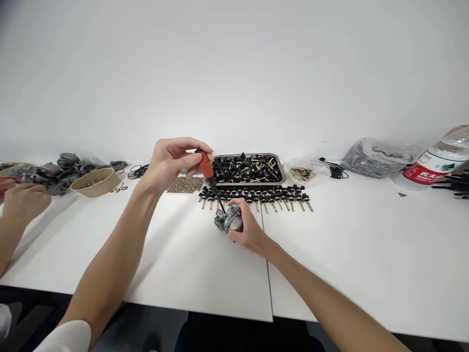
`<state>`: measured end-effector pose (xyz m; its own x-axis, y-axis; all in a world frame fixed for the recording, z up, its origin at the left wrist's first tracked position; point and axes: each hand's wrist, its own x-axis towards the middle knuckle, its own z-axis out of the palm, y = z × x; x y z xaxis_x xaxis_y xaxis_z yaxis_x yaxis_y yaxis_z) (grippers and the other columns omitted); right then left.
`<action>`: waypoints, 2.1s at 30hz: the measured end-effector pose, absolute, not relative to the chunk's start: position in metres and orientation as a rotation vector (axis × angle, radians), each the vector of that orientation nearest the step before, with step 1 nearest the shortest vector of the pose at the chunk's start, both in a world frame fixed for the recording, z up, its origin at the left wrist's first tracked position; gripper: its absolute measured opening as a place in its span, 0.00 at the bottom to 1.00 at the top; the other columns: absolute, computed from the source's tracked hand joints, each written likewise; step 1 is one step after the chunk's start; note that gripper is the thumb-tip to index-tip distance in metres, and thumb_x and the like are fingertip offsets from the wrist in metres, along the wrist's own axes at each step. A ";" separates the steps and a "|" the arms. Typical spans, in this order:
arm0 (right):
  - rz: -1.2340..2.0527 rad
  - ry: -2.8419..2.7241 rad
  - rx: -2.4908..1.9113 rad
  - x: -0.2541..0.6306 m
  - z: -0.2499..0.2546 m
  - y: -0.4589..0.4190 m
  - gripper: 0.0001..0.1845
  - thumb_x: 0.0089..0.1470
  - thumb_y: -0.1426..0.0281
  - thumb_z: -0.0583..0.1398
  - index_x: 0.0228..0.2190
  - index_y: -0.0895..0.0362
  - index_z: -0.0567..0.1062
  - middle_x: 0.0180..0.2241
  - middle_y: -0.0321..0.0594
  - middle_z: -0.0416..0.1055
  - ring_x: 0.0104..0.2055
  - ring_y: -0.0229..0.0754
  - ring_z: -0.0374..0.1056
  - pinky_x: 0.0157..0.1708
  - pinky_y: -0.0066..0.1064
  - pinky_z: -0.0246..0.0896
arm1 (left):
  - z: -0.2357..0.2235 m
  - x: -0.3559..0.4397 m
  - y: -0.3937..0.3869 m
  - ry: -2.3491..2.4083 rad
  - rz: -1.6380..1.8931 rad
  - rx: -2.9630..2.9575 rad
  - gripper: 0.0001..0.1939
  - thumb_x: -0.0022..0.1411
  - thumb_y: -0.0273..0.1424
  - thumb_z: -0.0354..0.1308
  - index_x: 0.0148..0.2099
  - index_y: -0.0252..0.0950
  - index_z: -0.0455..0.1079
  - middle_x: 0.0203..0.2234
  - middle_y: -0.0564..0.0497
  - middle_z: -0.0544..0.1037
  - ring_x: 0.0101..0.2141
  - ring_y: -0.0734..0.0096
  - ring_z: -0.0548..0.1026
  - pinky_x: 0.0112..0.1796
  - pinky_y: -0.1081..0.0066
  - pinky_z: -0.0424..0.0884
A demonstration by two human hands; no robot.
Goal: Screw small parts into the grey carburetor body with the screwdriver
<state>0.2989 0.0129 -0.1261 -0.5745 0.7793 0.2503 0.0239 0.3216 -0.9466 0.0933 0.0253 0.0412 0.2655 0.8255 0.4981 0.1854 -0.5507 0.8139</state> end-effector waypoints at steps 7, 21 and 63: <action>1.310 -1.856 -0.697 0.299 -0.124 0.013 0.34 0.39 0.80 0.58 0.49 0.50 0.58 0.34 0.34 0.58 0.29 0.35 0.54 0.28 0.29 0.55 | 0.029 0.136 0.020 0.785 1.502 1.590 0.17 0.60 0.44 0.56 0.28 0.35 0.65 0.17 0.56 0.67 0.19 0.79 0.69 0.21 0.74 0.70; 1.344 -1.842 -0.701 0.299 -0.122 0.012 0.34 0.39 0.79 0.58 0.49 0.49 0.58 0.35 0.35 0.60 0.31 0.37 0.57 0.29 0.30 0.57 | 0.005 0.147 0.040 0.713 1.746 1.590 0.21 0.54 0.47 0.62 0.27 0.38 0.58 0.22 0.56 0.69 0.19 0.80 0.69 0.19 0.74 0.68; 1.501 -2.144 -0.754 0.324 -0.103 0.018 0.36 0.46 0.76 0.62 0.55 0.48 0.56 0.46 0.41 0.62 0.39 0.40 0.65 0.37 0.32 0.62 | -0.013 0.072 0.009 0.765 1.426 1.603 0.17 0.52 0.33 0.67 0.44 0.35 0.72 0.26 0.49 0.78 0.14 0.76 0.70 0.16 0.72 0.69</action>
